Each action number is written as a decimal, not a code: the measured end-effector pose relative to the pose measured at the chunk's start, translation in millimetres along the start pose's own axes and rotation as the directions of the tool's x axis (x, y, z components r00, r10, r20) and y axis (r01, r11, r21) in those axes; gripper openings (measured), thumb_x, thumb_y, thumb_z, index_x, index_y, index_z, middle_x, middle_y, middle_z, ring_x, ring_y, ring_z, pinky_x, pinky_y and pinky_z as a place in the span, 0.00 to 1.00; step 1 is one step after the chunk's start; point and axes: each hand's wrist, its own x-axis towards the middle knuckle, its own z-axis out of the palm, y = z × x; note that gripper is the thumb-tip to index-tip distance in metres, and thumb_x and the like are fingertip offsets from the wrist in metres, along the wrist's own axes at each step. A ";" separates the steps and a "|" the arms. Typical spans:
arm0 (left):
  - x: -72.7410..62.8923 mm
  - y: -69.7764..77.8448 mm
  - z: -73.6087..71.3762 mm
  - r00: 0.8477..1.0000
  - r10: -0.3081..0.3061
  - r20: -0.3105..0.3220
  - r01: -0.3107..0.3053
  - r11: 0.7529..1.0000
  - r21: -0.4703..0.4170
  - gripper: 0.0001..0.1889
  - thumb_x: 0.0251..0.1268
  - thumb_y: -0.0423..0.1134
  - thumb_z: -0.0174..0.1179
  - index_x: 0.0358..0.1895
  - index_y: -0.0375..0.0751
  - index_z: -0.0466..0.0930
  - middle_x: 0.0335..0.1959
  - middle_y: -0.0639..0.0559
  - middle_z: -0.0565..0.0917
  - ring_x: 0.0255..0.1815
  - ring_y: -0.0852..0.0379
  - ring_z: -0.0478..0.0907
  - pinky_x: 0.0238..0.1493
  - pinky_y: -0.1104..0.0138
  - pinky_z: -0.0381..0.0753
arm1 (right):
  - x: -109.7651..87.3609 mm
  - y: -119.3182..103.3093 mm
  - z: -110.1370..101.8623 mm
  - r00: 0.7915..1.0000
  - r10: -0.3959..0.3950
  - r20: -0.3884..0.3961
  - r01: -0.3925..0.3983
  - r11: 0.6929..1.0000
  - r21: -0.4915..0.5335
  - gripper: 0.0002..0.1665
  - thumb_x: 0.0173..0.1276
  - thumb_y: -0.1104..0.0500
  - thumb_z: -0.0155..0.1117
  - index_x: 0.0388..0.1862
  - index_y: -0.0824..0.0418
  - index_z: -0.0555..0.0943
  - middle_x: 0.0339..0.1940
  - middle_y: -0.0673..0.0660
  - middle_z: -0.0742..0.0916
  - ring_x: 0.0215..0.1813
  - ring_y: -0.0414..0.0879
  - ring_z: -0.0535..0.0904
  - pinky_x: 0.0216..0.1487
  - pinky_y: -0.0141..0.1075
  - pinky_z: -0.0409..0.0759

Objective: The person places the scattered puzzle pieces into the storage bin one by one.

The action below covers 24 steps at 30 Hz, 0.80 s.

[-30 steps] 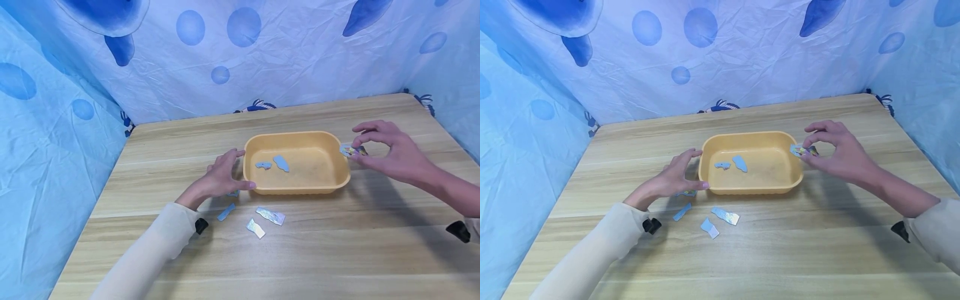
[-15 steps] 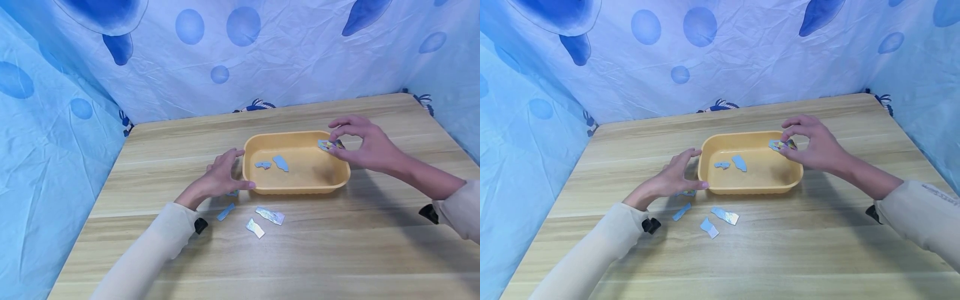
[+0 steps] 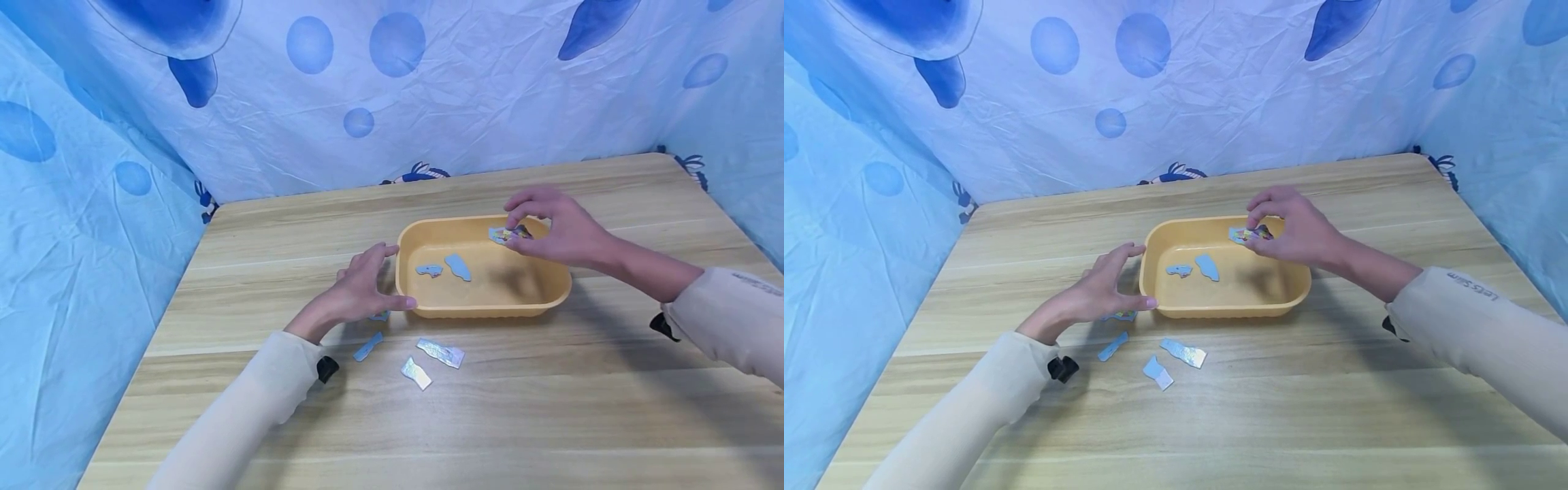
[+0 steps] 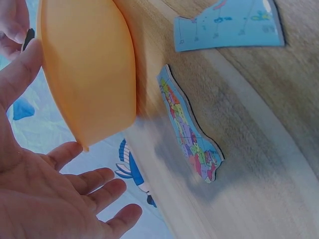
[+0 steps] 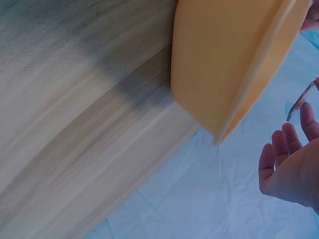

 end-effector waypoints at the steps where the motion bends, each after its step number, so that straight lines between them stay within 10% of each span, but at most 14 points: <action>1: 0.1 -0.1 0.0 1.000 -0.001 0.000 0.001 1.000 -0.001 0.51 0.47 0.58 0.73 0.73 0.54 0.53 0.74 0.53 0.57 0.73 0.50 0.49 0.66 0.45 0.48 | 1.4 -0.3 1.7 1.000 0.003 0.007 -0.003 1.000 -0.004 0.07 0.54 0.64 0.73 0.31 0.59 0.84 0.52 0.57 0.81 0.63 0.55 0.68 0.54 0.53 0.65; 24: 1.5 -0.8 -0.1 1.000 0.001 0.005 -0.001 1.000 0.008 0.50 0.47 0.58 0.72 0.73 0.54 0.53 0.73 0.55 0.59 0.73 0.50 0.50 0.65 0.46 0.49 | 33.4 11.2 22.9 0.986 -0.092 0.142 0.104 0.991 -0.083 0.06 0.52 0.65 0.72 0.26 0.57 0.82 0.47 0.60 0.83 0.55 0.56 0.73 0.57 0.51 0.66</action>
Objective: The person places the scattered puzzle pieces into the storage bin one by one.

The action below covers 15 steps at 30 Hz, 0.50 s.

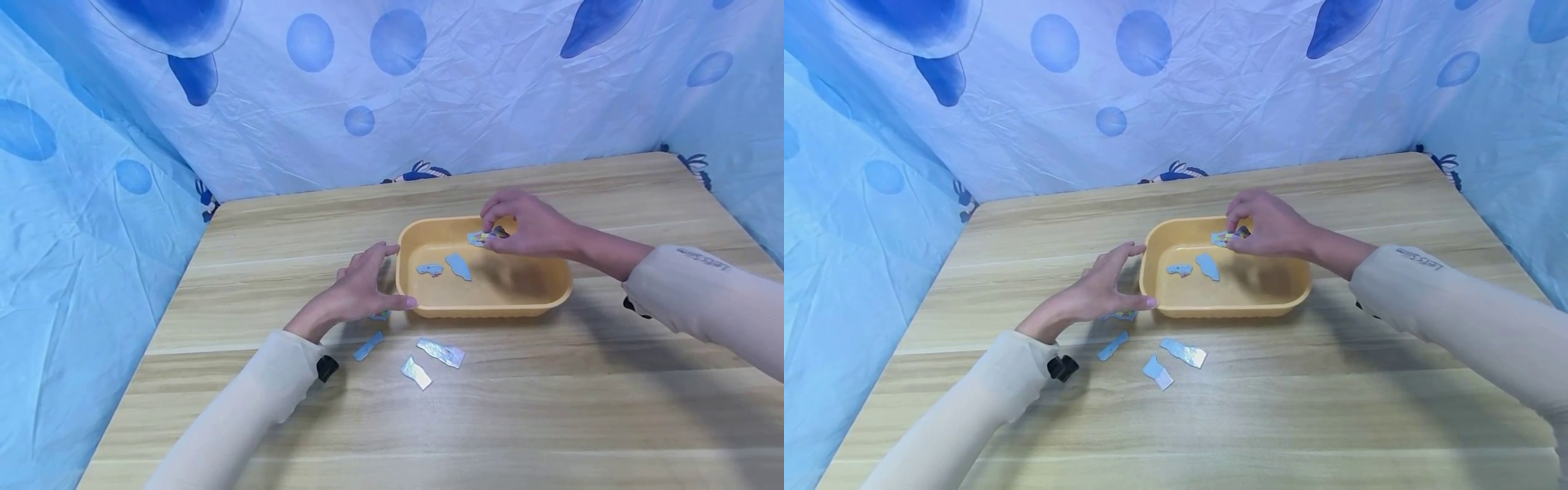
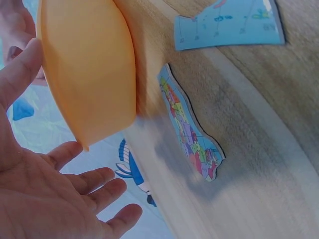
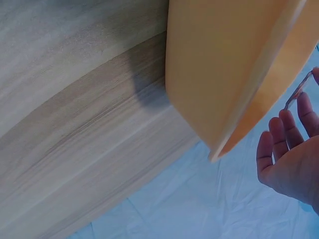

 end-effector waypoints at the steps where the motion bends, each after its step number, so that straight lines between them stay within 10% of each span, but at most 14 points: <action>1: 0.0 -0.2 0.1 1.000 0.000 0.000 0.000 1.000 0.003 0.50 0.47 0.59 0.72 0.72 0.54 0.53 0.73 0.55 0.59 0.73 0.50 0.50 0.65 0.46 0.50 | 1.0 0.8 1.0 1.000 -0.002 0.008 0.002 1.000 -0.004 0.06 0.52 0.65 0.73 0.26 0.57 0.82 0.46 0.60 0.83 0.55 0.56 0.73 0.57 0.51 0.66; 15: -0.5 0.4 -0.3 1.000 -0.002 -0.002 0.002 1.000 0.000 0.50 0.45 0.59 0.74 0.71 0.55 0.54 0.72 0.55 0.60 0.72 0.50 0.52 0.66 0.45 0.48 | 6.4 5.9 15.0 0.985 -0.085 0.150 0.100 0.991 -0.092 0.05 0.51 0.65 0.67 0.23 0.56 0.80 0.37 0.53 0.82 0.42 0.50 0.75 0.43 0.45 0.74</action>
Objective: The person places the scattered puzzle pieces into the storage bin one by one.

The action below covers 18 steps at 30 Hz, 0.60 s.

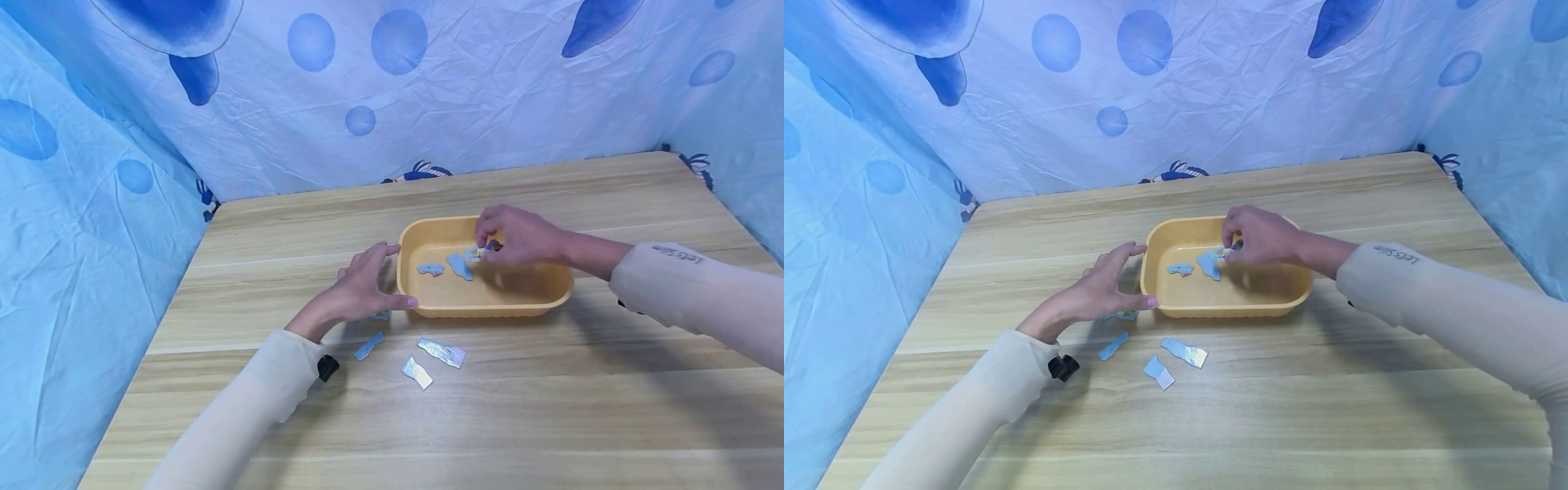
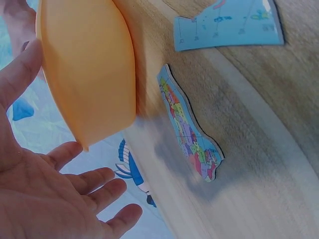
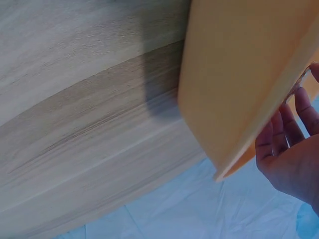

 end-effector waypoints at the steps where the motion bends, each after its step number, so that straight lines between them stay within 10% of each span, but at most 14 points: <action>1: 0.1 -0.1 0.0 1.000 -0.001 0.001 0.001 1.000 0.000 0.50 0.45 0.59 0.73 0.71 0.55 0.54 0.72 0.55 0.60 0.72 0.51 0.52 0.66 0.45 0.48 | 0.0 0.0 0.7 1.000 0.011 0.012 -0.011 1.000 -0.012 0.05 0.51 0.65 0.67 0.23 0.56 0.80 0.37 0.53 0.82 0.41 0.50 0.75 0.42 0.44 0.74; 18: -0.3 -0.2 -0.1 1.000 0.005 0.000 -0.005 1.000 -0.007 0.50 0.45 0.58 0.73 0.72 0.54 0.54 0.72 0.55 0.60 0.71 0.50 0.52 0.66 0.45 0.48 | -7.7 2.5 9.4 0.996 0.074 0.048 -0.062 0.977 -0.204 0.06 0.53 0.58 0.71 0.23 0.53 0.81 0.47 0.56 0.82 0.46 0.51 0.74 0.40 0.43 0.75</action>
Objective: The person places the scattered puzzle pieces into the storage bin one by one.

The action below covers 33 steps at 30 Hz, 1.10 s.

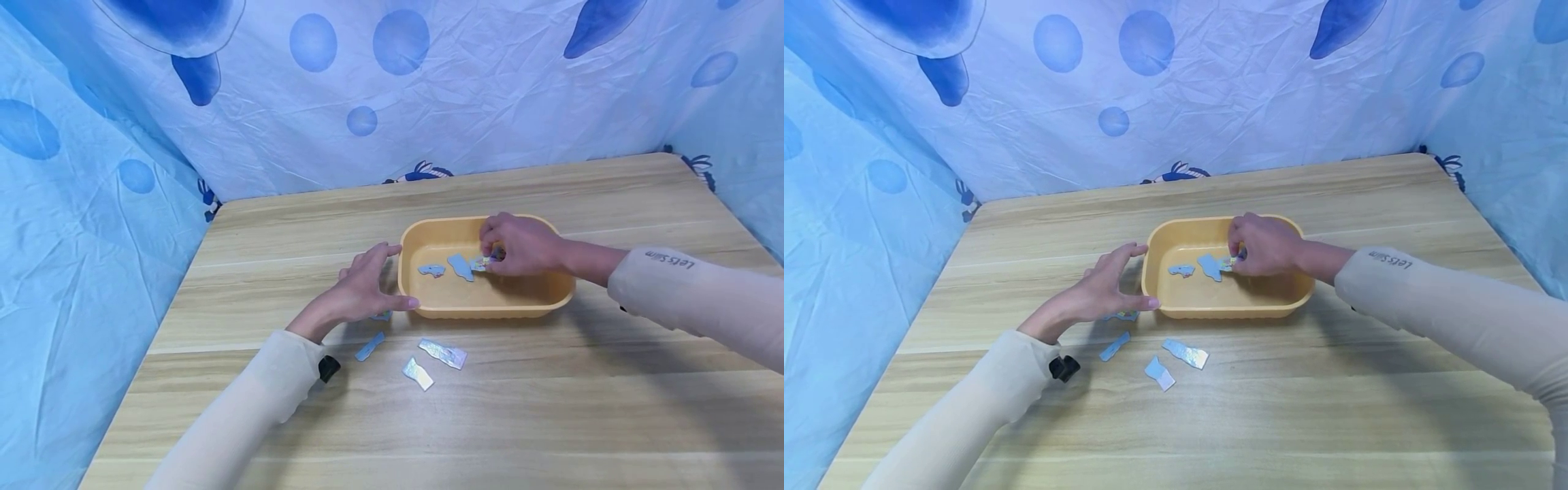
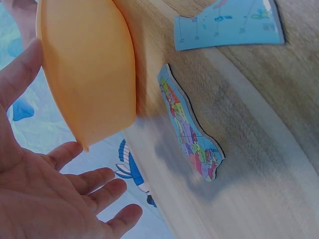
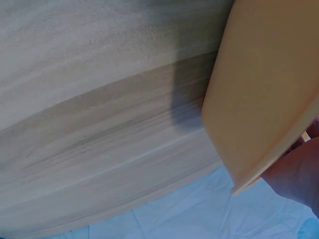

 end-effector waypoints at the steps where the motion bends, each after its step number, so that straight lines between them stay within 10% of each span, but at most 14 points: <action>1: 0.0 0.0 0.0 1.000 -0.001 0.000 0.001 1.000 0.001 0.50 0.45 0.58 0.73 0.72 0.54 0.54 0.73 0.55 0.60 0.72 0.50 0.52 0.66 0.45 0.49 | -0.1 0.5 1.2 1.000 -0.003 -0.002 0.003 1.000 -0.007 0.06 0.53 0.58 0.71 0.23 0.54 0.81 0.47 0.57 0.82 0.46 0.51 0.74 0.45 0.45 0.76; 33: 0.9 -0.1 -0.2 1.000 -0.012 -0.001 0.012 1.000 0.004 0.50 0.46 0.58 0.73 0.72 0.55 0.54 0.72 0.54 0.60 0.72 0.50 0.52 0.66 0.46 0.49 | -0.3 1.0 7.6 1.000 -0.009 -0.027 0.011 0.995 0.099 0.04 0.58 0.61 0.70 0.31 0.61 0.84 0.40 0.56 0.83 0.44 0.52 0.75 0.46 0.44 0.74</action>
